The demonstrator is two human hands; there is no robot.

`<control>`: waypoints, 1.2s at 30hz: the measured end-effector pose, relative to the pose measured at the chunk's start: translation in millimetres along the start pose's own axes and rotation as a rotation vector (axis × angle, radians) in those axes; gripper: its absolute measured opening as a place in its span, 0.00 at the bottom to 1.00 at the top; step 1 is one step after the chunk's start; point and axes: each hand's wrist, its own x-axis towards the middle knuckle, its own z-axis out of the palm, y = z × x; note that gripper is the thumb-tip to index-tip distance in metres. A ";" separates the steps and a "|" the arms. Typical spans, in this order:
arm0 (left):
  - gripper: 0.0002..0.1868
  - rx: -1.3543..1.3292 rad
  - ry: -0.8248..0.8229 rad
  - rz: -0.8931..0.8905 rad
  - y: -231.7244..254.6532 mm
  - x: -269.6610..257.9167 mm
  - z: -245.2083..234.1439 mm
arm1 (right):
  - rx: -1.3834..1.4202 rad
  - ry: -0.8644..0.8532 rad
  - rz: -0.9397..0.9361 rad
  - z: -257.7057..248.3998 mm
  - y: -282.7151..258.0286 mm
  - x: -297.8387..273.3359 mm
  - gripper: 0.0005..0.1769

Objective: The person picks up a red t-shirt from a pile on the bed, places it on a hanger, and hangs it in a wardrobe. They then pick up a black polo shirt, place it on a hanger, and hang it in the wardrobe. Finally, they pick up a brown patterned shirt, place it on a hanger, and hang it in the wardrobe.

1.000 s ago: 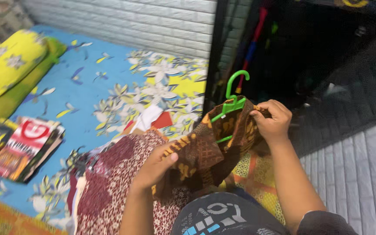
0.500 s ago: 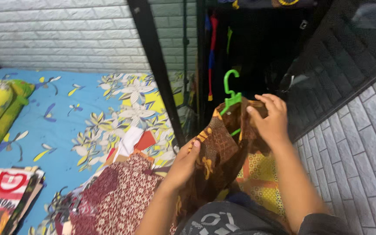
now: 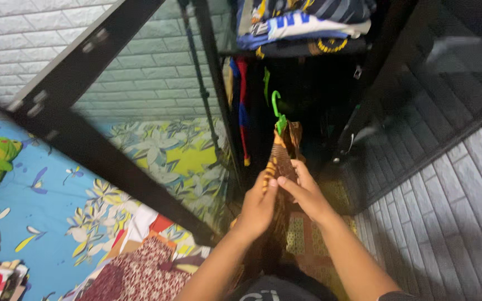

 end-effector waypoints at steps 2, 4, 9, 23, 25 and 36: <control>0.19 -0.081 -0.034 0.172 3.2 23.8 16.1 | 0.053 0.009 -0.125 -10.2 7.5 24.8 0.29; 0.19 -0.091 -0.053 0.255 5.0 47.7 29.2 | 0.121 0.035 -0.165 -23.3 13.8 51.9 0.29; 0.16 0.167 -0.074 0.217 -2.3 108.4 49.1 | 0.189 0.080 -0.116 -53.4 14.2 111.8 0.30; 0.33 -0.019 0.110 0.326 -13.5 191.3 50.4 | 0.265 0.184 -0.253 -69.8 11.6 275.4 0.27; 0.32 -0.025 0.163 0.319 -18.0 195.3 49.8 | 0.308 0.170 -0.270 -71.9 18.2 299.3 0.26; 0.27 -0.086 0.299 0.110 -33.0 206.9 42.9 | 0.261 0.216 -0.457 -65.9 54.3 369.8 0.32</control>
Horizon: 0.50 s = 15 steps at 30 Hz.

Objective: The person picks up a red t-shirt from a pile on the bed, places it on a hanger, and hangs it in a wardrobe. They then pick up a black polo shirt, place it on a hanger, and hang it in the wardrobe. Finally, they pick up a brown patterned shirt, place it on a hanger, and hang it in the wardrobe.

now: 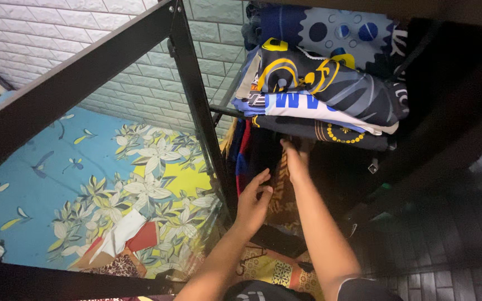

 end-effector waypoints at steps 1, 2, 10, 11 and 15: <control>0.27 0.007 0.009 -0.016 -0.9 -0.1 -1.1 | -0.110 0.012 0.009 -1.3 2.7 -3.5 0.33; 0.27 0.013 0.018 -0.033 -2.0 -0.3 -2.2 | -0.220 0.025 0.017 -2.2 3.2 -8.5 0.34; 0.24 0.095 0.110 -0.006 -21.8 -3.1 -19.4 | -0.822 -0.130 -0.056 28.9 -12.2 -13.5 0.54; 0.24 0.091 0.129 0.006 -22.6 -3.8 -22.2 | -0.857 -0.154 -0.299 37.4 -11.9 -10.4 0.54; 0.24 0.055 0.177 0.022 -20.3 -13.7 -35.9 | -0.829 -0.413 -0.100 99.7 -22.3 -9.0 0.58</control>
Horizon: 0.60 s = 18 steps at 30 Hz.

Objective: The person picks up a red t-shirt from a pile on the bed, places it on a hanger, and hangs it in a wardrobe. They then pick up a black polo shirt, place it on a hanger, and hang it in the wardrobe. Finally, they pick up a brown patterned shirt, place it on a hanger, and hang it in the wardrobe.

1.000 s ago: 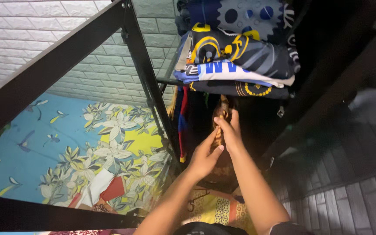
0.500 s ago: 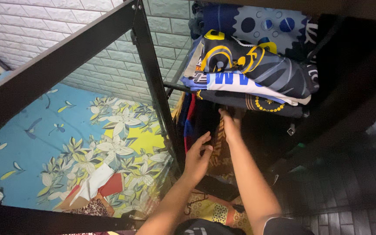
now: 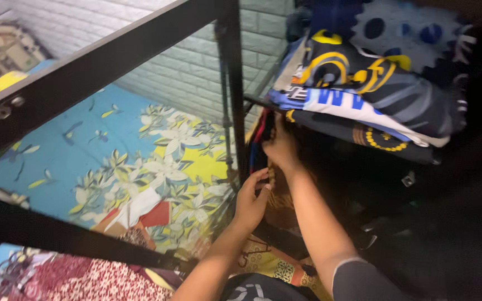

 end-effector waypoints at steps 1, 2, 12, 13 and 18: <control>0.24 0.018 0.021 -0.014 1.4 -2.1 -2.3 | -0.050 -0.054 0.002 -2.1 -11.8 4.5 0.59; 0.23 0.038 0.036 -0.025 2.7 -3.0 -4.2 | -0.100 -0.102 0.005 -4.8 -22.7 8.5 0.61; 0.19 -0.023 0.065 0.125 -3.9 -13.3 -2.1 | 0.044 -0.255 -0.188 -15.5 7.1 -74.4 0.61; 0.20 -0.002 0.065 0.114 -2.8 -14.6 -3.1 | -0.037 -0.289 -0.108 -17.5 9.0 -88.2 0.62; 0.20 0.113 0.034 0.033 6.6 -24.3 -7.0 | 0.004 -0.368 0.047 -53.9 19.0 -148.0 0.57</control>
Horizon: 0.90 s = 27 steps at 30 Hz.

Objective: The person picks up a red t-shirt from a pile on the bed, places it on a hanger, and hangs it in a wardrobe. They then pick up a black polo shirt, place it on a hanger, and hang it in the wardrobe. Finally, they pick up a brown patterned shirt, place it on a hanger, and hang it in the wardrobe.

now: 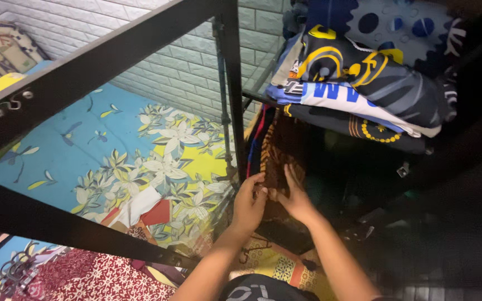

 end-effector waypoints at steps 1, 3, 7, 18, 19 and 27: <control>0.20 0.032 -0.008 0.037 2.0 -0.5 -1.5 | 0.078 -0.030 0.135 -4.3 -0.2 -6.9 0.57; 0.20 0.093 -0.021 0.107 5.9 -3.2 -3.2 | 0.231 -0.096 0.403 -16.2 3.1 -26.8 0.58; 0.21 0.151 -0.023 0.257 14.8 -6.2 -6.1 | 0.120 0.151 0.053 -35.6 17.2 -47.7 0.47; 0.27 0.169 -0.052 0.323 44.3 -42.6 -63.7 | 0.263 0.239 -0.167 -50.3 -22.5 -65.2 0.40; 0.27 0.218 -0.052 0.353 44.3 -49.2 -73.3 | 0.268 0.223 -0.185 -50.1 -27.3 -64.6 0.40; 0.24 0.389 0.103 0.320 33.8 -120.6 -145.3 | 0.304 0.030 -0.318 -24.7 -84.9 -48.4 0.34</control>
